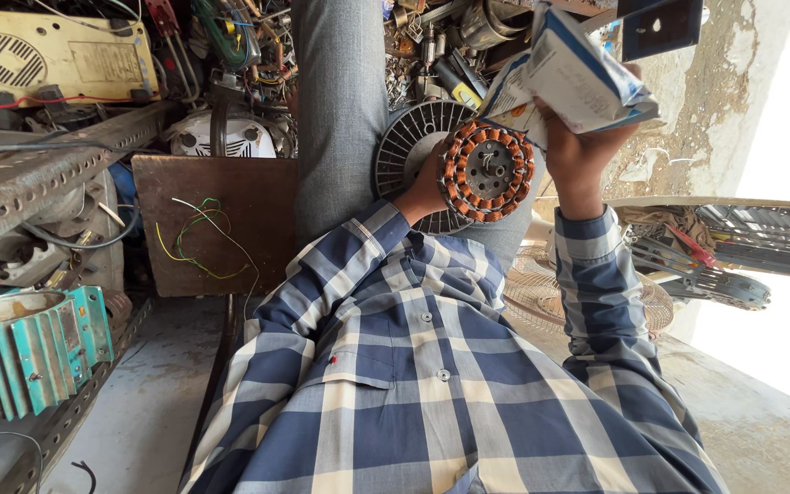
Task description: The person sits on the floor and applies a substance from a packet onto the copper windings of a motor stator held on their lap. They use their fingers to spread the substance and occasionally pick up a small tool from the cluttered workbench.
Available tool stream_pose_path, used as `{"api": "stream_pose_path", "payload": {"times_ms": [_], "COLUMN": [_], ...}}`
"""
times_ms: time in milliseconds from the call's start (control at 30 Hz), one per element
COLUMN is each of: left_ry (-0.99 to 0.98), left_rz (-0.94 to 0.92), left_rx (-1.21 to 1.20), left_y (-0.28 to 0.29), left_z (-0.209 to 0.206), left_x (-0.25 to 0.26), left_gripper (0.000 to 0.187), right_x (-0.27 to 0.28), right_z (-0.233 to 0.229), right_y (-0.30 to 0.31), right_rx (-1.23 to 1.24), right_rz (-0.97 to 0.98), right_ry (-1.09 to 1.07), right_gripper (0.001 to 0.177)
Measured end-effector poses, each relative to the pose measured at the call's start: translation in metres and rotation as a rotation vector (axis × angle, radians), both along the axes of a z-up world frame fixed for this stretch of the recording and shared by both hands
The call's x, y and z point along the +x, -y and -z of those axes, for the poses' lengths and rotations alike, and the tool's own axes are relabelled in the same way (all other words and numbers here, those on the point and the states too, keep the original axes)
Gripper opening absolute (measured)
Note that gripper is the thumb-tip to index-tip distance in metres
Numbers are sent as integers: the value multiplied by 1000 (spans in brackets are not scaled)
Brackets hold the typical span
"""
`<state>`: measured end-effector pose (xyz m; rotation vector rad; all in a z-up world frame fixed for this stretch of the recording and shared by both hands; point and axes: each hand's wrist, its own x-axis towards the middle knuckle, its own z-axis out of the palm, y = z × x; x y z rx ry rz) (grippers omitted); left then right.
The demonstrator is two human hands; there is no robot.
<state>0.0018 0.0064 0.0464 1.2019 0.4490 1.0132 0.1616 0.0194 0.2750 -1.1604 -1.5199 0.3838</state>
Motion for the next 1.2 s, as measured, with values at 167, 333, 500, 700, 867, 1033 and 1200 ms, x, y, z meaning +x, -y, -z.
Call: {"api": "stream_pose_path", "payload": {"times_ms": [167, 333, 500, 700, 867, 1033, 1200], "left_ry": [-13, -27, -26, -44, -57, -61, -72], "left_rz": [-4, -3, -16, -17, -15, -7, 0], "left_rx": [21, 30, 29, 32, 44, 50, 57], "left_y": [-1, -2, -2, 2, 0, 4, 4], "left_z": [-6, -1, 8, 17, 20, 22, 23], "left_x": [-5, -1, 1, 2, -3, -4, -4], "left_gripper": [61, 60, 60, 59, 58, 57, 57], "right_x": [-8, -9, -3, -2, 5, 8, -1], "right_z": [-7, -9, -8, -6, -10, -12, -10], "right_y": [7, 11, 12, 23, 21, 25, 26], "right_rx": [-5, -31, -18, -22, -32, -4, -42], "right_rz": [-26, -9, 61, 49, 67, 70, 78], "right_ry": [-58, -37, -93, 8, -57, 18, -28], "right_gripper": [72, 70, 75, 70, 71, 68, 64]}}
